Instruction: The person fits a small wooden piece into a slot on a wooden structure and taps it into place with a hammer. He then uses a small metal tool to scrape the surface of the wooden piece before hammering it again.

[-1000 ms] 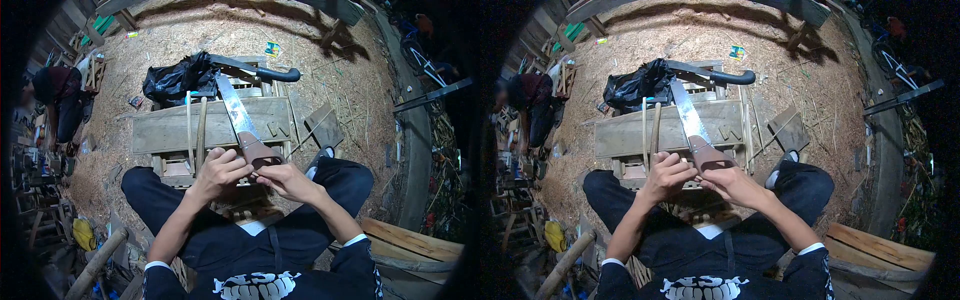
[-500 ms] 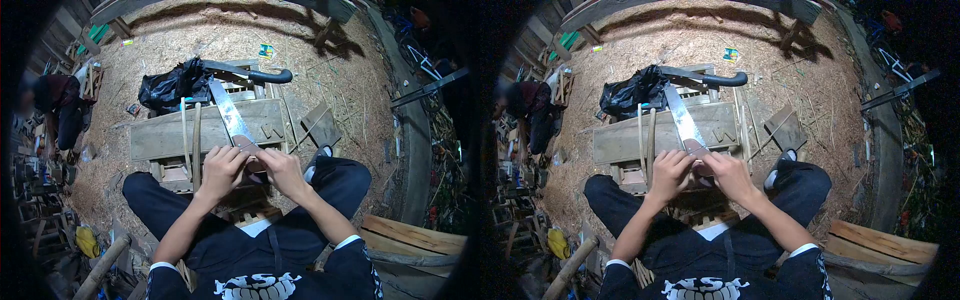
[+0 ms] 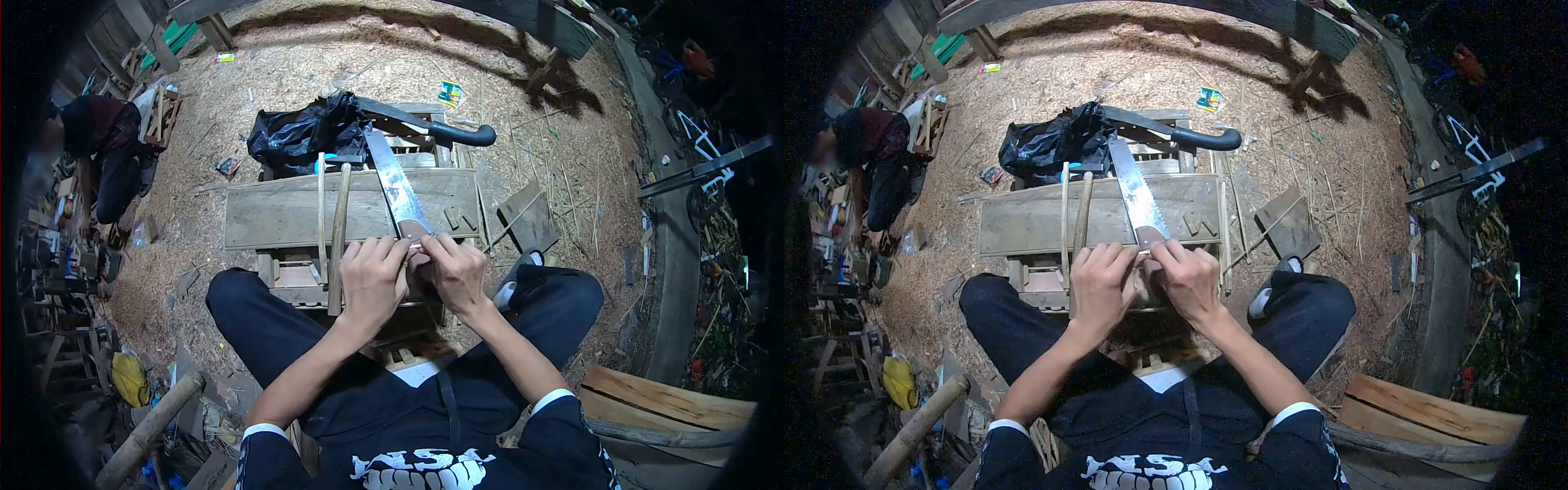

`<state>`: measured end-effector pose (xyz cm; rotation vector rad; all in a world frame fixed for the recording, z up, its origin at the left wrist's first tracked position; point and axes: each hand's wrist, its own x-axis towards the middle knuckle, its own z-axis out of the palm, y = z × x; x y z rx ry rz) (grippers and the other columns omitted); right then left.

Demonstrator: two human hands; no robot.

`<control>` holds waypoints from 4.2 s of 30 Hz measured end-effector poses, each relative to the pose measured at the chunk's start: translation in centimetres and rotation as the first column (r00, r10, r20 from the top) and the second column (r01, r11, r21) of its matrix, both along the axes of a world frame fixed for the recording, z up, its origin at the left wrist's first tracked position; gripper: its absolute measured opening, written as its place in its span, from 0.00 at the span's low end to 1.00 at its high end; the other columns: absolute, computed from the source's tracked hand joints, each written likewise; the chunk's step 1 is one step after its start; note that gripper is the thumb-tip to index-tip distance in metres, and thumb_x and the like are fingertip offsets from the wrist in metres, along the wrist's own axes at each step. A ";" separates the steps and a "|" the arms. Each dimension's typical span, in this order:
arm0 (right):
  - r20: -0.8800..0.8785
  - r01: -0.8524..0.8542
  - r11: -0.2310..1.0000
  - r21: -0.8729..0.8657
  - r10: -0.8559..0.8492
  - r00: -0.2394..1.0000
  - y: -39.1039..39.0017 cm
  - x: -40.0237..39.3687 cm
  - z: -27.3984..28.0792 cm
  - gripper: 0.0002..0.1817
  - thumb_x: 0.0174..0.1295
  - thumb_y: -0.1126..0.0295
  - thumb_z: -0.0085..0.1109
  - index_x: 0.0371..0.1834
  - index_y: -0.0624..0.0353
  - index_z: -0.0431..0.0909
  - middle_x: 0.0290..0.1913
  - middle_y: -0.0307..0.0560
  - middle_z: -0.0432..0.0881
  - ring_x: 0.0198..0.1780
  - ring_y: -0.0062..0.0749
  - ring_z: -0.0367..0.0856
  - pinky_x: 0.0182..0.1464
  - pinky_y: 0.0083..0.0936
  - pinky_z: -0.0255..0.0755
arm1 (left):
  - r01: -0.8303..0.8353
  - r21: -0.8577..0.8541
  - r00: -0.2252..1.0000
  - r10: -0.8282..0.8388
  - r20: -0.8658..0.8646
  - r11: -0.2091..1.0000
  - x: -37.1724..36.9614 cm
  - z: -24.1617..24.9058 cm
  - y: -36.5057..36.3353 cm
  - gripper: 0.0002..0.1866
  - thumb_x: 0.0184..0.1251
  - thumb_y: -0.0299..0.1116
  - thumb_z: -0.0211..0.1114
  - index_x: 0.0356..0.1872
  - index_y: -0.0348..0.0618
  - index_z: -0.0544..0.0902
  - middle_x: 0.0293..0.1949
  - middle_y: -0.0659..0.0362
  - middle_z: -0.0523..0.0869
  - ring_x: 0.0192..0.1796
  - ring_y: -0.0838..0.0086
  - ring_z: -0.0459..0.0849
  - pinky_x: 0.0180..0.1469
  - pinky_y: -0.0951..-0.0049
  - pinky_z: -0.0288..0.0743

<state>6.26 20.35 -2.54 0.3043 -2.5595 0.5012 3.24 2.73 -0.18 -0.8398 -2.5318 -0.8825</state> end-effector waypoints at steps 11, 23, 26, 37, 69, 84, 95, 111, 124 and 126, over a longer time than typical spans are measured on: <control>-0.073 0.003 0.998 0.062 0.001 0.997 0.4 -0.1 -0.5 0.13 0.56 0.66 0.72 0.44 0.51 0.85 0.31 0.38 0.81 0.25 0.35 0.78 0.29 0.32 0.65 | -0.056 0.022 0.997 0.055 0.063 0.998 0.4 -0.3 0.6 0.09 0.65 0.29 0.71 0.44 0.40 0.89 0.35 0.56 0.85 0.40 0.59 0.83 0.45 0.59 0.70; -0.025 -0.130 0.991 -0.010 0.130 0.991 1.0 -0.6 0.2 0.08 0.62 0.69 0.66 0.44 0.53 0.84 0.32 0.41 0.82 0.31 0.38 0.82 0.33 0.35 0.71 | 0.025 -0.055 0.999 -0.027 -0.026 0.998 -0.5 -0.1 -1.0 0.08 0.67 0.34 0.73 0.44 0.47 0.89 0.37 0.61 0.85 0.43 0.65 0.82 0.48 0.62 0.68; 0.096 -0.194 0.979 -0.070 0.200 0.975 1.1 0.5 1.7 0.09 0.60 0.74 0.67 0.44 0.55 0.85 0.32 0.45 0.83 0.32 0.44 0.84 0.34 0.38 0.75 | 0.163 -0.050 0.985 -0.166 -0.046 0.985 -1.1 0.2 -2.3 0.09 0.66 0.37 0.75 0.43 0.49 0.88 0.35 0.63 0.83 0.43 0.67 0.81 0.49 0.64 0.66; 0.296 -0.356 0.860 -0.366 0.470 0.832 3.4 2.8 3.9 0.11 0.64 0.77 0.66 0.49 0.60 0.82 0.39 0.51 0.86 0.42 0.51 0.88 0.43 0.42 0.80 | 0.446 -0.161 0.866 -0.470 -0.171 0.880 -2.8 0.2 -2.7 0.16 0.55 0.32 0.75 0.47 0.55 0.88 0.34 0.68 0.80 0.43 0.73 0.80 0.49 0.66 0.63; 0.055 -0.148 0.989 0.019 0.147 0.988 1.8 0.3 2.3 0.12 0.58 0.72 0.69 0.46 0.59 0.84 0.39 0.45 0.85 0.45 0.40 0.85 0.44 0.34 0.80 | 0.201 0.003 0.979 -0.201 0.039 0.980 -1.5 -0.4 -1.1 0.16 0.63 0.27 0.73 0.52 0.41 0.87 0.37 0.53 0.87 0.41 0.56 0.86 0.42 0.58 0.77; -0.175 -0.039 0.993 0.109 0.058 0.983 0.6 0.7 3.1 0.14 0.58 0.72 0.69 0.49 0.56 0.86 0.47 0.40 0.88 0.50 0.36 0.84 0.53 0.37 0.74 | 0.108 0.023 0.976 -0.102 -0.192 0.994 -0.6 0.3 -0.7 0.16 0.59 0.23 0.71 0.49 0.44 0.90 0.41 0.61 0.91 0.36 0.67 0.84 0.36 0.64 0.74; -0.121 0.036 0.995 0.091 -0.024 0.992 -0.2 0.5 2.2 0.15 0.58 0.67 0.71 0.48 0.54 0.85 0.32 0.38 0.82 0.35 0.30 0.81 0.49 0.36 0.62 | 0.055 0.001 0.971 -0.053 -0.234 0.998 -0.5 0.5 -0.6 0.16 0.58 0.24 0.71 0.49 0.45 0.90 0.40 0.62 0.91 0.34 0.68 0.83 0.35 0.64 0.72; -0.084 0.090 0.989 -0.118 -0.100 0.991 -2.6 -2.6 0.9 0.11 0.59 0.72 0.70 0.44 0.52 0.83 0.33 0.38 0.86 0.33 0.35 0.83 0.48 0.38 0.60 | -0.071 0.063 0.979 0.082 -0.188 0.995 -2.2 -0.8 -0.1 0.25 0.52 0.27 0.73 0.56 0.43 0.88 0.38 0.58 0.88 0.34 0.61 0.82 0.36 0.60 0.74; 0.028 0.075 0.921 -0.382 -0.070 0.997 0.3 -1.6 2.0 0.08 0.76 0.65 0.63 0.50 0.55 0.84 0.37 0.41 0.89 0.39 0.35 0.82 0.54 0.37 0.58 | -0.024 0.313 0.999 0.037 -0.036 0.949 -3.6 -1.0 -1.1 0.11 0.69 0.28 0.73 0.50 0.43 0.90 0.37 0.53 0.89 0.37 0.57 0.86 0.42 0.60 0.78; 0.080 0.063 0.893 -0.445 -0.030 0.996 0.1 -1.1 2.6 0.10 0.77 0.64 0.63 0.53 0.55 0.83 0.38 0.41 0.89 0.38 0.34 0.82 0.55 0.37 0.57 | -0.007 0.362 0.998 -0.015 0.058 0.932 -3.2 -1.2 -0.6 0.12 0.67 0.27 0.73 0.51 0.43 0.90 0.37 0.53 0.89 0.37 0.57 0.86 0.41 0.60 0.78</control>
